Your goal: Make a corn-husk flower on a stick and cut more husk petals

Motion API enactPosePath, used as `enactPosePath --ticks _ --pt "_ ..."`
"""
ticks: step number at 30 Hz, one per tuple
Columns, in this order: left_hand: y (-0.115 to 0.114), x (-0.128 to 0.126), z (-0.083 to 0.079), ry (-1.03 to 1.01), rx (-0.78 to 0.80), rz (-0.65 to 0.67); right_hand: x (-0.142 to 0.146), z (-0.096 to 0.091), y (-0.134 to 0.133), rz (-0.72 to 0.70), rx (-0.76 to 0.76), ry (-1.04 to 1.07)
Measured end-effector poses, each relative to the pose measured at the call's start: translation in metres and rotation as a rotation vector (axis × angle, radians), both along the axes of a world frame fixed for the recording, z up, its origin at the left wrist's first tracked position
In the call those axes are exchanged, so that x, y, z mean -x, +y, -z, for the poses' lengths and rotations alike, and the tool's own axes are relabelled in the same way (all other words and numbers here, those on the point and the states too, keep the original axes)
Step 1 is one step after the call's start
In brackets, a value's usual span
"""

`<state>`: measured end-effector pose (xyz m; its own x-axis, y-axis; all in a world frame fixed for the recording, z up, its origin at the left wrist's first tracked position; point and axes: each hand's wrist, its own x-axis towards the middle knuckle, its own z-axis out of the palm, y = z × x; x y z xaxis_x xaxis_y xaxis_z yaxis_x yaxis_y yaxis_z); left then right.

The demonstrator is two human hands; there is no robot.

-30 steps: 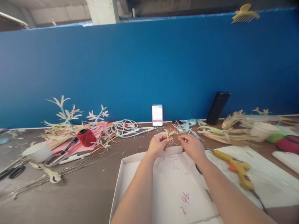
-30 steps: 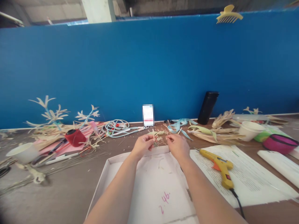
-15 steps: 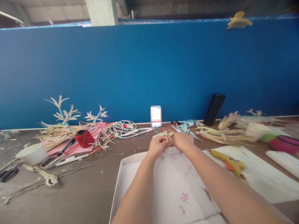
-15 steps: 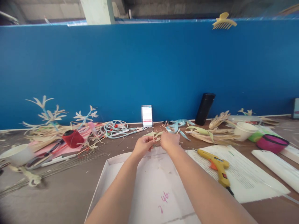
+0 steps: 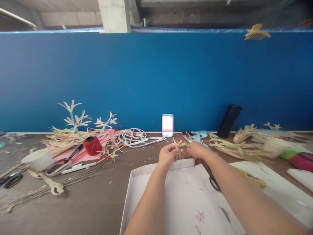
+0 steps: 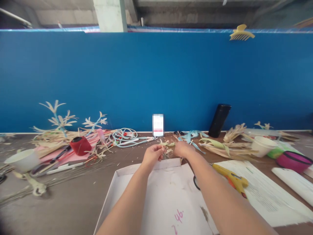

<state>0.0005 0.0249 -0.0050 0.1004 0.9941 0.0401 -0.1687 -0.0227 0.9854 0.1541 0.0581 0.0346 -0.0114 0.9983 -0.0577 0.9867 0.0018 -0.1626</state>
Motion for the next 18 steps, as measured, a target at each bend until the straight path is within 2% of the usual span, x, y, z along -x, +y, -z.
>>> enactPosePath --ticks 4,7,13,18 --pt "0.002 0.001 -0.001 -0.148 0.045 -0.048 -0.018 -0.009 -0.007 -0.036 -0.034 0.109" --pt "0.002 0.002 -0.002 -0.164 0.06 -0.082 -0.02 -0.009 -0.008 0.006 -0.033 0.106" --pt "-0.002 -0.001 -0.005 -0.046 0.042 -0.077 -0.004 0.008 0.006 0.067 0.008 -0.056" --pt "-0.003 -0.001 -0.006 -0.017 0.039 -0.084 0.0 0.019 0.016 0.009 0.003 -0.067"
